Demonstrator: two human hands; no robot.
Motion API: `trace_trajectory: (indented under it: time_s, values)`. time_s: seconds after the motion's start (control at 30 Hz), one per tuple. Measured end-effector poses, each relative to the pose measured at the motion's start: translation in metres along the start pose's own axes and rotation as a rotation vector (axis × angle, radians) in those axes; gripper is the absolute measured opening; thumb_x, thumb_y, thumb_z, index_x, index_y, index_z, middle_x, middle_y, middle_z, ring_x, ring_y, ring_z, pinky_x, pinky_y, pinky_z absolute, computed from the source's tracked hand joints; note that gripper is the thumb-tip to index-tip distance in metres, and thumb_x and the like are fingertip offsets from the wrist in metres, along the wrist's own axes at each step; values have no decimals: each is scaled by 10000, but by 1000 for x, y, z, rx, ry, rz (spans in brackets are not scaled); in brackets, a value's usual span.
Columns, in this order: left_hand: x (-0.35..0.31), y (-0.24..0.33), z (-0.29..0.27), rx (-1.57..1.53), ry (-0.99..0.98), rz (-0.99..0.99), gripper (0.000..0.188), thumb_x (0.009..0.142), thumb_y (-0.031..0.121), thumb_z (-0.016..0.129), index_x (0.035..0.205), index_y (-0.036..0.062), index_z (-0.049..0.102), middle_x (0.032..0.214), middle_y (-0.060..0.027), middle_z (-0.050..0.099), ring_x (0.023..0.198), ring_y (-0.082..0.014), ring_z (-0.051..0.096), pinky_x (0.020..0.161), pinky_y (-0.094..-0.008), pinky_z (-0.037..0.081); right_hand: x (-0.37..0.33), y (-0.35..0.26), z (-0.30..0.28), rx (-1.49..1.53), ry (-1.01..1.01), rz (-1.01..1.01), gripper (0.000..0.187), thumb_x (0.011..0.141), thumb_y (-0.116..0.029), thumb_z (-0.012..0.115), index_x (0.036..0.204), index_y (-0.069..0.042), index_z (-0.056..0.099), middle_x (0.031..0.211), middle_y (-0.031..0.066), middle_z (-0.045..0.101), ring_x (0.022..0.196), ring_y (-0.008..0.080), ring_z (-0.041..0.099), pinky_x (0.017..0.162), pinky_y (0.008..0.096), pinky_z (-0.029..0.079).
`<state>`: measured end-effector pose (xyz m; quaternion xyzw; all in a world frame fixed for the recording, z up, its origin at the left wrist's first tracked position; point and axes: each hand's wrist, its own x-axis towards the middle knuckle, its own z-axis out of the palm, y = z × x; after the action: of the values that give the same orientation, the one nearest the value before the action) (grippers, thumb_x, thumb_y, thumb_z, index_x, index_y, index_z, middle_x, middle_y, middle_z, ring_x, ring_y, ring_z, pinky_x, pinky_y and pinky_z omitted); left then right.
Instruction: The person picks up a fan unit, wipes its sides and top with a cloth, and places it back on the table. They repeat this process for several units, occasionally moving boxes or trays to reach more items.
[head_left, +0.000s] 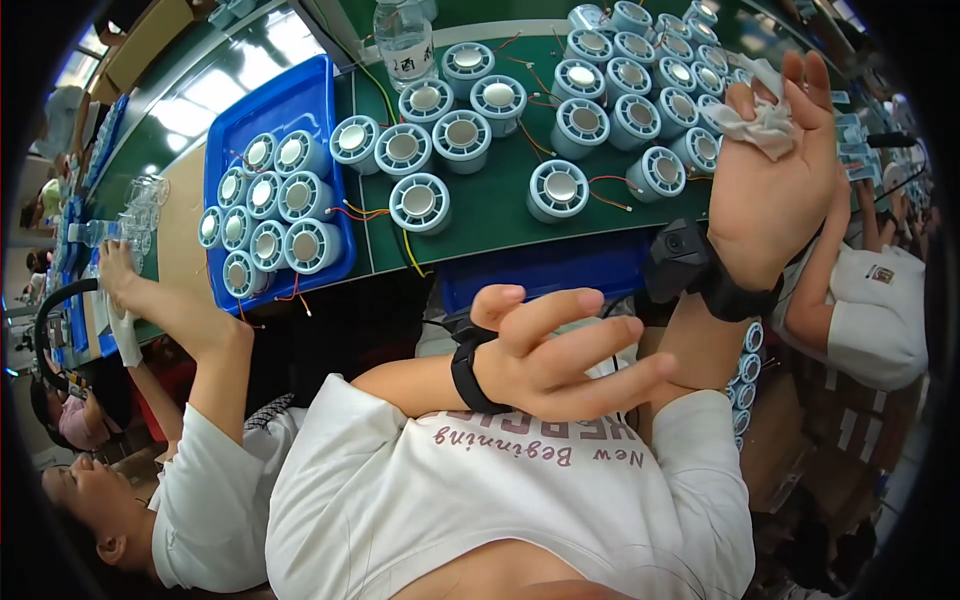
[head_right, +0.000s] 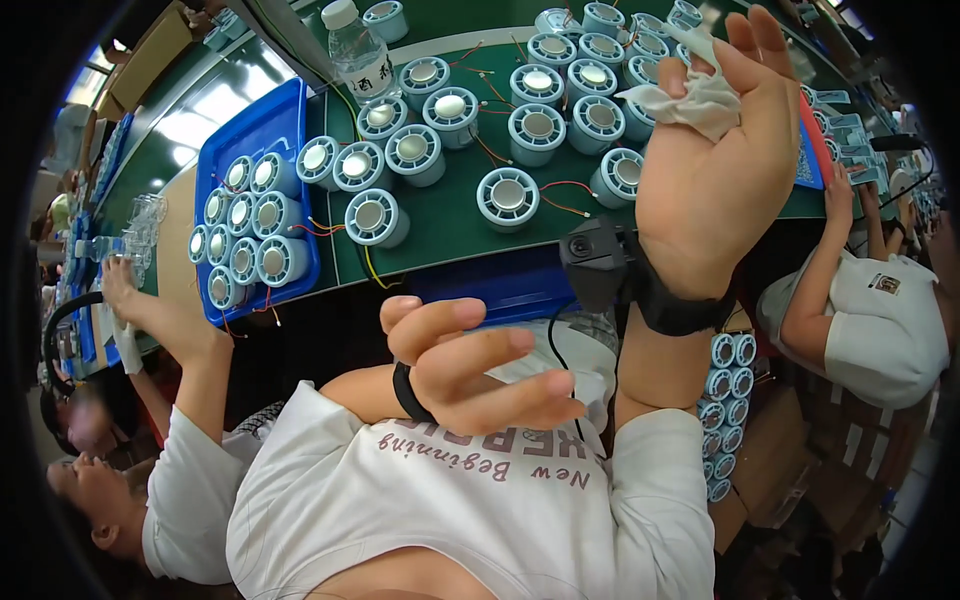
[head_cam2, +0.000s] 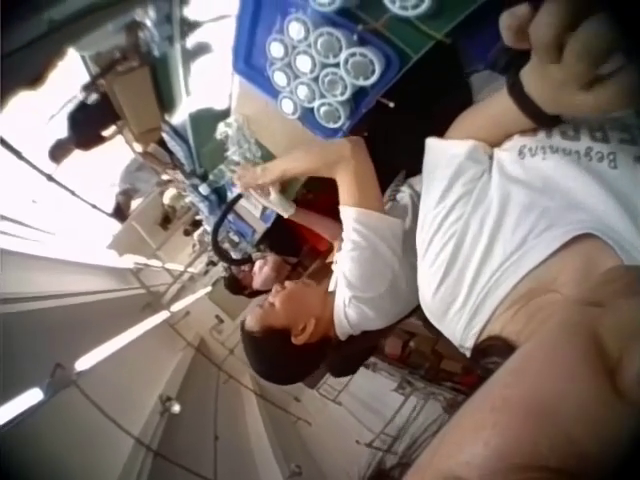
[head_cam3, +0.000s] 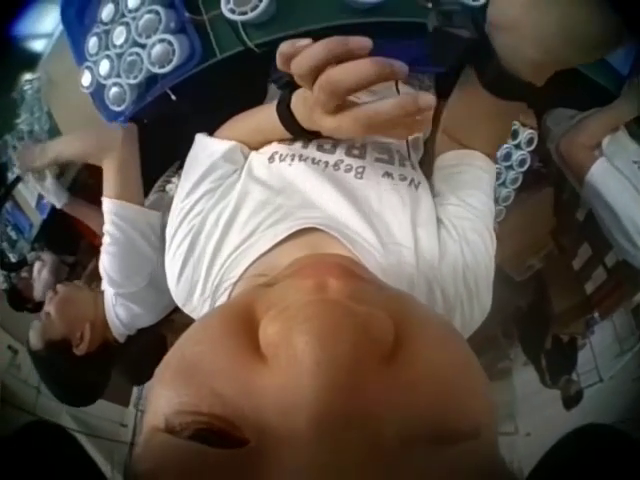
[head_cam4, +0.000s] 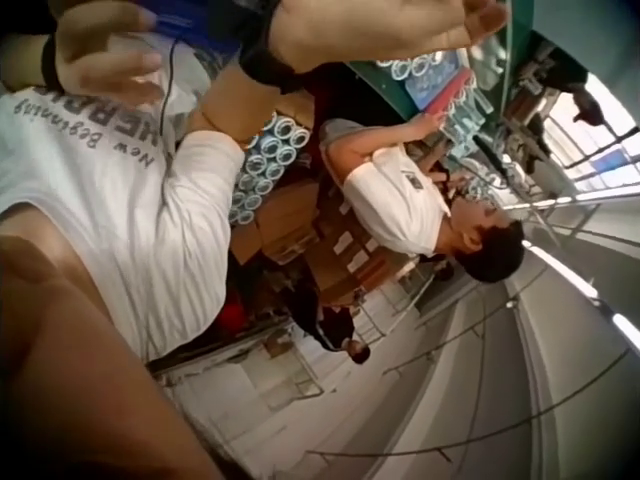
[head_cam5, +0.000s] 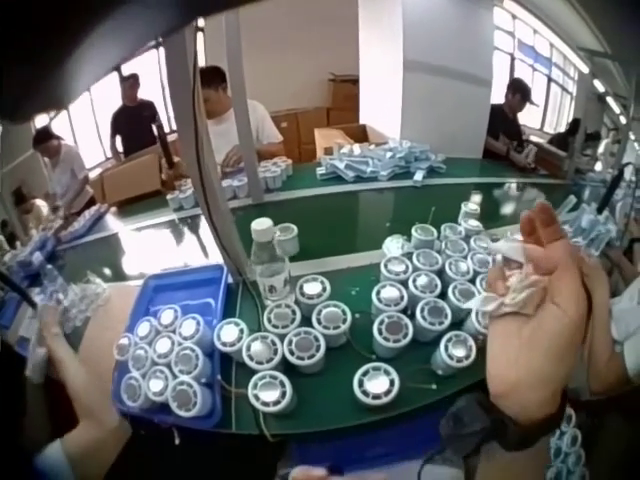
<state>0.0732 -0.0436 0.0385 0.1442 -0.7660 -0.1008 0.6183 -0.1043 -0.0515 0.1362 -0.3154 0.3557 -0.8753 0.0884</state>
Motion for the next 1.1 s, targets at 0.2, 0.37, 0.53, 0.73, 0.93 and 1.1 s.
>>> trace_trajectory:
  time_s: [0.2, 0.37, 0.53, 0.73, 0.93, 1.1]
  values:
    - [-16, -59, -2, -13, -277, -241, 488, 693, 84, 780, 1153, 101, 618, 1138, -98, 561, 1025, -294, 539, 911, -410, 410, -14, 20, -9, -234, -98, 104, 369, 865, 54, 434, 1213, 20, 553, 1250, 121, 536, 802, 152, 559, 725, 261, 446]
    - [-29, -65, 20, -103, -478, -597, 630, 750, 71, 783, 1283, -21, 460, 1191, -174, 503, 894, -304, 583, 761, -359, 506, -24, 20, -43, -634, -563, 244, 365, 890, 65, 394, 1201, 0, 575, 1152, 91, 604, 851, 115, 556, 727, 239, 446]
    - [-24, -74, 52, -146, -525, -612, 649, 768, 90, 786, 1306, -21, 439, 1156, -158, 485, 739, -202, 616, 663, -298, 529, -19, 20, -66, -806, -651, 167, 385, 887, 78, 379, 1177, -33, 605, 1090, 73, 637, 837, 87, 562, 693, 221, 454]
    - [-17, -63, 81, -165, -544, -622, 615, 785, 65, 760, 1301, -27, 438, 1171, -171, 469, 752, -231, 636, 679, -329, 546, -11, 23, -62, -774, -513, 20, 392, 893, 85, 371, 1196, -31, 590, 1182, 103, 598, 933, 129, 580, 795, 244, 467]
    - [1, -54, 61, -309, -485, -647, 593, 790, 38, 727, 1292, -35, 419, 1217, -199, 444, 936, -324, 626, 733, -323, 546, 1, 19, -50, -825, -743, 16, 365, 935, 61, 379, 1248, -16, 550, 1284, 124, 545, 1155, 218, 537, 997, 304, 390]
    - [36, -60, 21, -1371, -177, -1104, 444, 854, 43, 687, 1240, -11, 474, 1179, -114, 514, 937, -181, 613, 777, -266, 513, -9, 10, -13, -664, -1168, 60, 412, 924, 65, 412, 1309, -33, 520, 1347, 152, 522, 1247, 285, 508, 1042, 337, 365]
